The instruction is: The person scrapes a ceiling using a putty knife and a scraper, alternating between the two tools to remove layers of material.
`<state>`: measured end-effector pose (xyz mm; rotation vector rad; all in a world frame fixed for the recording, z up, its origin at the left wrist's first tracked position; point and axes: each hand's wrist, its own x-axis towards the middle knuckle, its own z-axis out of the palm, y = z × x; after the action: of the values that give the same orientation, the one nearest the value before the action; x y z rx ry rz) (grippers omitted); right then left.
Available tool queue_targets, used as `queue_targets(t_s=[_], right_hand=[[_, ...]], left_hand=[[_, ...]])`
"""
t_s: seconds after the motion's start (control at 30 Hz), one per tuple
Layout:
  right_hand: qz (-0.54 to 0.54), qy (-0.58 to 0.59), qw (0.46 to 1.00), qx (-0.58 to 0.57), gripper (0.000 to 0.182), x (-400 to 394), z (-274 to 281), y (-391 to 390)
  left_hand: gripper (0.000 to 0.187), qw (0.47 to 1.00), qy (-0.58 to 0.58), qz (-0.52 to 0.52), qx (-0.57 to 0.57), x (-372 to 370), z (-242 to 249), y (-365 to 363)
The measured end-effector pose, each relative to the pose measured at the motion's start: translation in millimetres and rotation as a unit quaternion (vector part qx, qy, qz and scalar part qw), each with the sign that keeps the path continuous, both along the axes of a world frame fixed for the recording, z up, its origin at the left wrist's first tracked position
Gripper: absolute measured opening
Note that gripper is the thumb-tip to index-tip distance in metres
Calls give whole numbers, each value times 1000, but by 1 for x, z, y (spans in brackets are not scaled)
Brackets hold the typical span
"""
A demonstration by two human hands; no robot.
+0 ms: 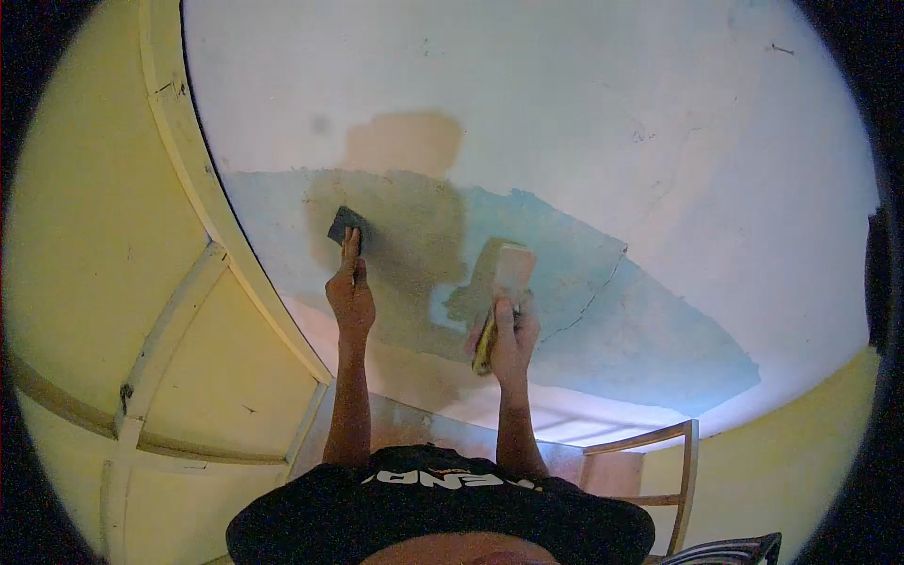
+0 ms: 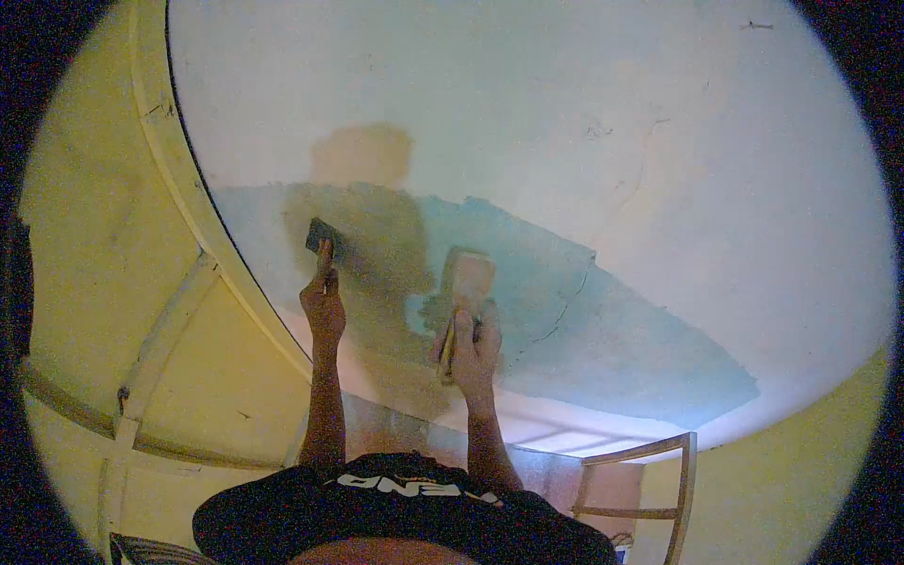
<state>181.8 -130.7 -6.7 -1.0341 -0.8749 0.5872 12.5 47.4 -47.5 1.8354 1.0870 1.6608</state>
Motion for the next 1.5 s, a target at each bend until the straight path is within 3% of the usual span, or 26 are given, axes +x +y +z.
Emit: queue_targets(t_s=[0.07,0.17,0.27,0.47,0.57,0.67,0.77,0.97,1.37,1.5], right_hand=[[-14,-59,998,18,27,5,13,21],[38,47,998,19,28,0,20,40],[163,195,967,12,30,-2,21,44],[111,83,990,19,35,-6,31,53],[70,35,996,-31,38,-7,43,57],[104,22,994,-11,40,-3,53,59],[49,-9,999,-7,45,-6,39,65],[4,19,999,-46,56,-8,51,62],[-36,-15,998,-52,49,-18,52,63],[-53,-18,996,-65,48,-25,62,62]], left_hand=[[53,994,6,-31,-107,-7,1,-6],[52,993,30,-43,-107,-10,-19,-2],[51,995,48,-37,-85,-9,-20,-1],[50,997,49,-36,-47,-7,-23,3],[49,995,48,-39,-73,-5,-17,-1],[49,989,63,-47,-122,-8,-8,-4],[50,995,51,-49,-74,-6,-22,3],[51,999,38,-27,5,-1,-32,9],[56,980,100,-87,-149,-18,-6,4],[56,986,117,-64,-95,-15,-17,10]])
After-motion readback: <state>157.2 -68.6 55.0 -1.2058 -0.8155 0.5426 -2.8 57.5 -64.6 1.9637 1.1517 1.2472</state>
